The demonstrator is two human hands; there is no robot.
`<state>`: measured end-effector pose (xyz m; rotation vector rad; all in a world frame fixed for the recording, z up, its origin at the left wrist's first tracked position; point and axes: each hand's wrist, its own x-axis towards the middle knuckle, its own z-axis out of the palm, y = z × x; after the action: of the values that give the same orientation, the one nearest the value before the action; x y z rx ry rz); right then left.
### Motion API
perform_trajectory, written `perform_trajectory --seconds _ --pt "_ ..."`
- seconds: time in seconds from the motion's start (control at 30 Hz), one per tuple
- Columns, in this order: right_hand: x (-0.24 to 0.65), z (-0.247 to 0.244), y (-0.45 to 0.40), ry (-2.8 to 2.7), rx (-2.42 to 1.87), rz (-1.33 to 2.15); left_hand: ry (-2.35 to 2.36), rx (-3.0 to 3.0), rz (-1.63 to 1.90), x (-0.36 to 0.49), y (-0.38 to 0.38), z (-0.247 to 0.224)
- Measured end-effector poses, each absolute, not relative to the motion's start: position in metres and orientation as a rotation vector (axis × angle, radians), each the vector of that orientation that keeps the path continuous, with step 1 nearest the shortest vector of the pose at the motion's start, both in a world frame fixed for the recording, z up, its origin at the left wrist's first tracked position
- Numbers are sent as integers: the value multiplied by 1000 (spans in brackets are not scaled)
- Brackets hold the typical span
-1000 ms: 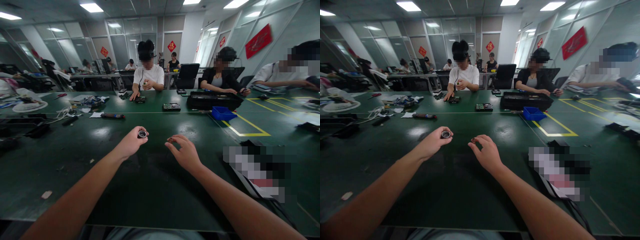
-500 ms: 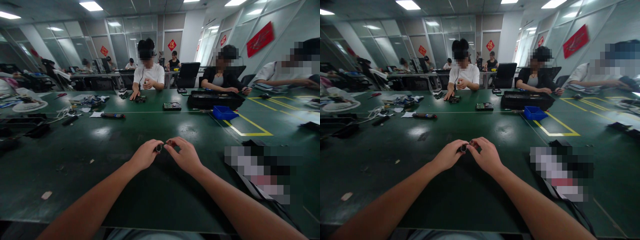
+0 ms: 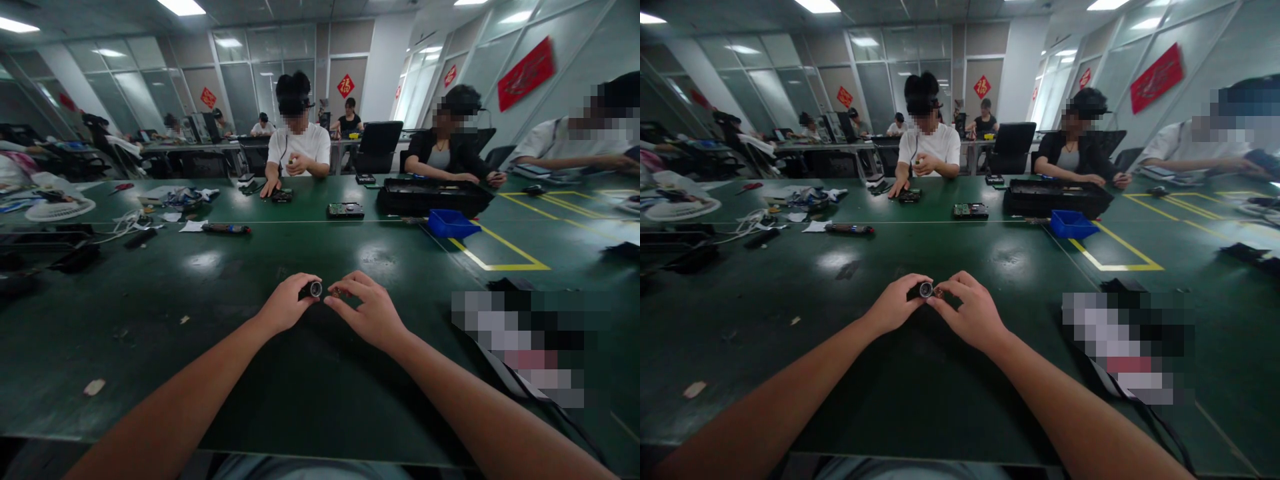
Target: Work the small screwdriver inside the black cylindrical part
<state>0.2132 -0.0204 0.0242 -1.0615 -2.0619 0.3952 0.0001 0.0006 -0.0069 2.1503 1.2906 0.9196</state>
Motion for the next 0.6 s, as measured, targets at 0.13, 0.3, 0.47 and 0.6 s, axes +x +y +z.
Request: perform_trajectory --seconds 0.13,0.3,0.47,0.6 --pt "214 26 -22 -2024 -1121 511 1262 2162 918 0 0 -6" --pt "215 25 -21 -1723 -1146 659 1298 2155 877 0 -2 -3" --pt "219 21 -18 -1502 -1077 762 1306 2158 868 0 -3 -2" --pt "219 22 -18 -1524 -1078 819 1297 2164 876 0 -3 -2"
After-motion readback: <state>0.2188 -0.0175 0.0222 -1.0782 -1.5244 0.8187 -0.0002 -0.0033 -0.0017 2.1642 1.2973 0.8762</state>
